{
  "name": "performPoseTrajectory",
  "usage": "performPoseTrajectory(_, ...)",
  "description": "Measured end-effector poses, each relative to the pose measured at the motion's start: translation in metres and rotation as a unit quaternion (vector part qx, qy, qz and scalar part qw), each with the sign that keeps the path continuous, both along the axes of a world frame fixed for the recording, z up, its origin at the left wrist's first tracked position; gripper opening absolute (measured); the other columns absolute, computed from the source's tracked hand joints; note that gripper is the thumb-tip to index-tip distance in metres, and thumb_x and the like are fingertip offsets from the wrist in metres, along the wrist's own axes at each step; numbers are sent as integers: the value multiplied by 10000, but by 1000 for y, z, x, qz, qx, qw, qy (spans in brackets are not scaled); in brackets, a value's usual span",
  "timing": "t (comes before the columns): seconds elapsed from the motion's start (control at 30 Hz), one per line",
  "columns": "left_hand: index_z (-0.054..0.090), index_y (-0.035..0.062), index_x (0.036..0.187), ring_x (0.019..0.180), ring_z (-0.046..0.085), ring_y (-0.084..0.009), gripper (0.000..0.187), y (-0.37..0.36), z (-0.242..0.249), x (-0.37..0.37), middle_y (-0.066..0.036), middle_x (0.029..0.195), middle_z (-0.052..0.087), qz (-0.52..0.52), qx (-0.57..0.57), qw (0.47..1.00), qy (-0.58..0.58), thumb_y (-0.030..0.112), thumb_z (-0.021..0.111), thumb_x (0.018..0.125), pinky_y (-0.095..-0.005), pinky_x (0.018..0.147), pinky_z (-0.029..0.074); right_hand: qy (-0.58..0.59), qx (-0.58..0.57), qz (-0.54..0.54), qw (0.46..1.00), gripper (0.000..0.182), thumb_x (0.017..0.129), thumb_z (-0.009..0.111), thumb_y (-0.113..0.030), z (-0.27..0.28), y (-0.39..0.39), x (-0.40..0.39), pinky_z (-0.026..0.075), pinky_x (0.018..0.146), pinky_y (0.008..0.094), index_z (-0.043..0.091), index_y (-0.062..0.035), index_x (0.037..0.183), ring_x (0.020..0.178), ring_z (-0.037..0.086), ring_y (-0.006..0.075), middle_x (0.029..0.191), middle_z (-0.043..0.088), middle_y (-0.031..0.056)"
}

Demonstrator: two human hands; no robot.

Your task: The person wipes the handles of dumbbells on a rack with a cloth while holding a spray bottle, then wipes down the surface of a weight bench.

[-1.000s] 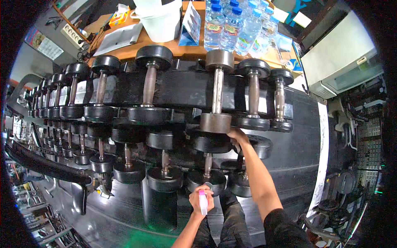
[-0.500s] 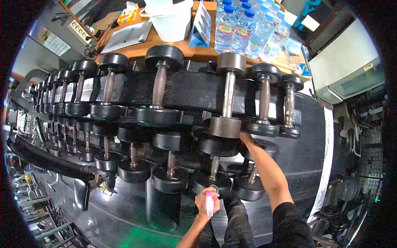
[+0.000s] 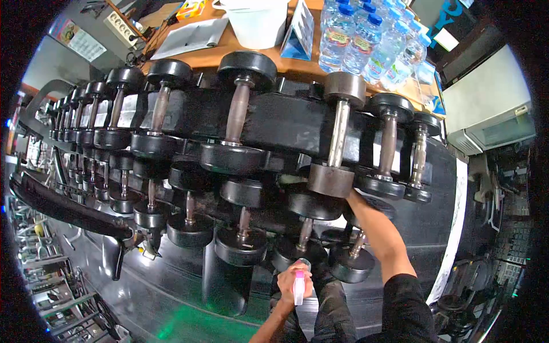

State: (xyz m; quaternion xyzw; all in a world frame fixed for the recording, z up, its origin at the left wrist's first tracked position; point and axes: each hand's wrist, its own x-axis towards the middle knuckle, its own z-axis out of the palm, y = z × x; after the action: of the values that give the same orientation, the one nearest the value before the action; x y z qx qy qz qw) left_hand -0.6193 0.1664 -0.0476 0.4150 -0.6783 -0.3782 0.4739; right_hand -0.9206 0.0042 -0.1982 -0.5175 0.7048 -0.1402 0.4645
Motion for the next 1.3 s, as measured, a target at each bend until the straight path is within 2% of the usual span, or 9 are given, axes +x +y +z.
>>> performPoseTrajectory(0.17, 622, 122, 752, 784, 668, -217, 113, 4, 3, 0, -18, 797, 671, 16, 5, 1000, -14, 33, 622, 682, -333, 701, 538, -53, 1, -26, 998, 374, 934, 544, -305, 6, 24, -24, 469, 924, 334, 612, 14, 1117, 1043, 611, 284, 1079, 660, 162)
performPoseTrajectory(0.23, 599, 15, 819, 718, 688, -287, 136, 2, 5, 2, -88, 731, 671, -6, 8, 1000, -6, 8, 640, 689, -424, 755, 570, -17, -7, -21, 1000, 378, 929, 552, -310, -5, 8, -7, 468, 925, 340, 614, 14, 1113, 1041, 612, 292, 1077, 661, 167)
performPoseTrajectory(0.4, 582, 24, 800, 705, 684, -276, 104, 6, 8, 1, -75, 705, 666, 7, -15, 999, -49, 2, 628, 710, -410, 723, 568, -11, -24, -11, 1000, 389, 916, 571, -323, 4, 0, -1, 465, 928, 356, 619, 15, 1103, 1037, 613, 312, 1072, 661, 178)
performPoseTrajectory(0.57, 587, 89, 755, 732, 659, -241, 109, 12, 2, 1, -39, 741, 662, 11, 2, 997, -80, 158, 622, 831, -362, 695, 539, 27, -51, 20, 998, 401, 903, 589, -335, 9, -15, 35, 462, 930, 371, 624, 16, 1094, 1032, 613, 331, 1066, 662, 189)
performPoseTrajectory(0.93, 610, 81, 704, 763, 659, -258, 108, 11, 13, -11, -60, 733, 658, 14, 12, 998, -54, 129, 604, 800, -369, 705, 537, -28, -105, -4, 994, 426, 877, 627, -360, 66, 41, 22, 456, 936, 403, 635, 18, 1074, 1022, 615, 370, 1056, 663, 212)
performPoseTrajectory(1.03, 613, 84, 704, 778, 664, -255, 81, 13, 10, -6, -52, 745, 663, 7, 13, 999, -52, 108, 611, 780, -367, 715, 539, -5, -251, -35, 967, 321, 877, 642, -296, 73, 50, 35, 497, 697, 441, 643, 24, 883, 823, 629, 432, 839, 650, 229)
performPoseTrajectory(1.13, 611, 85, 720, 783, 664, -250, 56, 10, 11, -3, -41, 744, 665, -7, 15, 999, -48, 87, 616, 775, -355, 733, 537, 30, -347, -98, 932, 289, 889, 627, -263, 121, 75, 54, 481, 655, 425, 627, 24, 850, 774, 622, 404, 834, 646, 209)
performPoseTrajectory(1.23, 610, 78, 710, 787, 660, -244, 68, 9, 11, 3, -55, 751, 659, -5, 17, 999, -41, 79, 622, 777, -357, 729, 537, 46, -185, -71, 979, 193, 844, 635, -141, 144, 118, 59, 482, 769, 381, 635, 19, 950, 866, 590, 393, 922, 634, 202)
performPoseTrajectory(1.3, 600, 71, 727, 776, 663, -241, 78, 9, 13, 10, -68, 757, 658, -10, 33, 999, -35, 94, 628, 796, -350, 709, 539, 45, -254, -158, 953, 255, 914, 585, -214, 120, 154, 77, 476, 779, 347, 643, 21, 995, 848, 623, 309, 912, 664, 161)
